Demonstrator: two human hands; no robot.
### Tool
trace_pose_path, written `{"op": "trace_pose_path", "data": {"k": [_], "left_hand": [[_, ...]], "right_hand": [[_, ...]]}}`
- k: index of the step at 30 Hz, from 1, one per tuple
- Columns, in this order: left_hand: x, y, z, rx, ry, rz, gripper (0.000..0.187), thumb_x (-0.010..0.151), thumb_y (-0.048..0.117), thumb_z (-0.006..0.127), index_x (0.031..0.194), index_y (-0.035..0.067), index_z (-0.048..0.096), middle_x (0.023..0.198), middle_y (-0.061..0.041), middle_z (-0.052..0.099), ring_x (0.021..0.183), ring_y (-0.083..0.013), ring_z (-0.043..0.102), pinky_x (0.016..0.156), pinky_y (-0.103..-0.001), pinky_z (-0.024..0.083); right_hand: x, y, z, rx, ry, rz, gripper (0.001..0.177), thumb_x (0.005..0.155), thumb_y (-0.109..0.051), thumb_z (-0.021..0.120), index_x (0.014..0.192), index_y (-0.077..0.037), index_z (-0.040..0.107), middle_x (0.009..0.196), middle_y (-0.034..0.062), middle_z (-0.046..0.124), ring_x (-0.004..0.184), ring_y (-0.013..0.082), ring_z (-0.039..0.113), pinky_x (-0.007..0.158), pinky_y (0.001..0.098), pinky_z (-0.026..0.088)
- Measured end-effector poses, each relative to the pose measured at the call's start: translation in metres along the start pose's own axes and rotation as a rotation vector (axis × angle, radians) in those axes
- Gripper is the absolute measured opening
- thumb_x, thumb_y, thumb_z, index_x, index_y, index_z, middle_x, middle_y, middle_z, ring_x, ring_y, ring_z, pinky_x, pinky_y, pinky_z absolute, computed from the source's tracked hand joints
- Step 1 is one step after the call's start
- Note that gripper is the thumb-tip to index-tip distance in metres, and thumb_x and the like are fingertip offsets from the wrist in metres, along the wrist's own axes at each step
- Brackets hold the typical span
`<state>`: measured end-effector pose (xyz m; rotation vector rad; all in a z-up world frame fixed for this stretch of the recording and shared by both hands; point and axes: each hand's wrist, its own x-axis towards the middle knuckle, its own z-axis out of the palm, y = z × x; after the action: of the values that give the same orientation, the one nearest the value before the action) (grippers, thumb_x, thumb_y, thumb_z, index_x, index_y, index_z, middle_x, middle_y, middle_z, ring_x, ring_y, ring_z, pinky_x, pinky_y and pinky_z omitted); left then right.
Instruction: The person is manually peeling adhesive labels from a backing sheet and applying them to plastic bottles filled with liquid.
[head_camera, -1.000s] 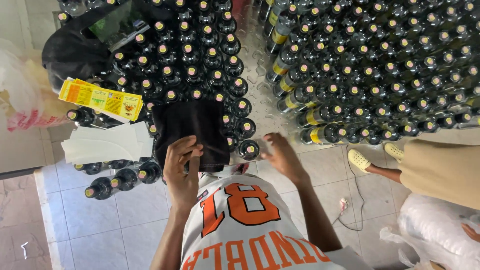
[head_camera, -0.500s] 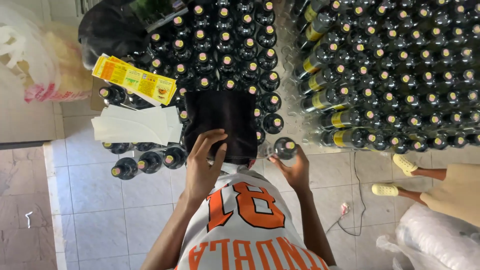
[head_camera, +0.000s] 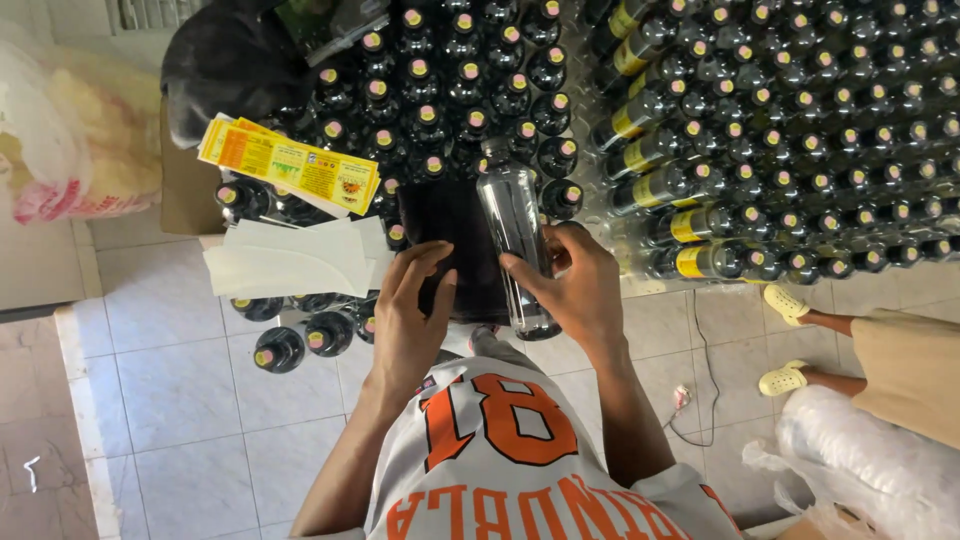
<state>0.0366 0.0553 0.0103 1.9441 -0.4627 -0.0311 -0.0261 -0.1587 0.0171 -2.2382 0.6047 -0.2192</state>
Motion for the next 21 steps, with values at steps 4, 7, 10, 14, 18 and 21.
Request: {"op": "trace_pose_path", "data": {"k": [4, 7, 10, 14, 18, 21], "left_hand": [[-0.004, -0.016, -0.008, 0.092, 0.009, 0.013, 0.028, 0.105, 0.007, 0.072, 0.133, 0.004, 0.072, 0.127, -0.015, 0.071, 0.115, -0.0387, 0.074, 0.091, -0.045, 0.065], [-0.006, -0.025, -0.012, 0.195, 0.013, -0.003, 0.032, 0.107, 0.01, 0.071, 0.137, 0.001, 0.069, 0.129, -0.018, 0.068, 0.116, -0.0409, 0.07, 0.09, -0.049, 0.064], [-0.004, -0.034, -0.013, 0.26, -0.024, -0.041, 0.038, 0.107, 0.012, 0.071, 0.142, 0.0, 0.066, 0.13, -0.021, 0.065, 0.114, -0.0422, 0.069, 0.088, -0.05, 0.064], [0.006, -0.038, -0.012, 0.348, -0.103, -0.072, 0.045, 0.109, 0.017, 0.068, 0.149, -0.002, 0.061, 0.125, -0.021, 0.066, 0.108, -0.0395, 0.069, 0.084, -0.05, 0.063], [0.011, -0.056, -0.002, 0.393, -0.1, -0.03, 0.045, 0.11, 0.019, 0.068, 0.15, -0.002, 0.061, 0.121, -0.021, 0.066, 0.106, -0.0399, 0.069, 0.085, -0.048, 0.062], [0.016, -0.06, -0.002, 0.361, -0.096, -0.018, 0.049, 0.107, 0.017, 0.072, 0.15, -0.004, 0.06, 0.113, -0.02, 0.066, 0.103, -0.0404, 0.07, 0.085, -0.049, 0.062]], "right_hand": [[0.013, -0.011, 0.027, -0.201, -0.06, -0.026, 0.063, 0.089, -0.059, 0.088, 0.114, -0.002, 0.08, 0.089, 0.0138, 0.078, 0.076, 0.0285, 0.079, 0.066, 0.0444, 0.064], [0.013, -0.015, 0.04, -0.216, -0.074, -0.029, 0.064, 0.09, -0.062, 0.086, 0.113, -0.002, 0.08, 0.087, 0.0135, 0.078, 0.074, 0.0289, 0.08, 0.063, 0.0438, 0.064], [0.013, -0.02, 0.044, -0.195, -0.104, 0.016, 0.061, 0.093, -0.06, 0.083, 0.114, -0.003, 0.08, 0.088, 0.0133, 0.078, 0.073, 0.0287, 0.08, 0.062, 0.0424, 0.064], [0.012, -0.016, 0.05, -0.207, -0.134, 0.085, 0.062, 0.095, -0.062, 0.079, 0.122, -0.005, 0.078, 0.092, 0.0126, 0.078, 0.075, 0.0286, 0.08, 0.062, 0.0435, 0.065], [0.011, -0.026, 0.043, -0.227, -0.106, 0.069, 0.069, 0.095, -0.063, 0.08, 0.131, -0.006, 0.069, 0.103, 0.0119, 0.07, 0.08, 0.031, 0.08, 0.066, 0.0481, 0.067], [0.01, -0.025, 0.041, -0.113, -0.148, 0.185, 0.069, 0.093, -0.059, 0.084, 0.133, -0.005, 0.071, 0.098, 0.0128, 0.071, 0.091, 0.0323, 0.08, 0.082, 0.0485, 0.065]]}}
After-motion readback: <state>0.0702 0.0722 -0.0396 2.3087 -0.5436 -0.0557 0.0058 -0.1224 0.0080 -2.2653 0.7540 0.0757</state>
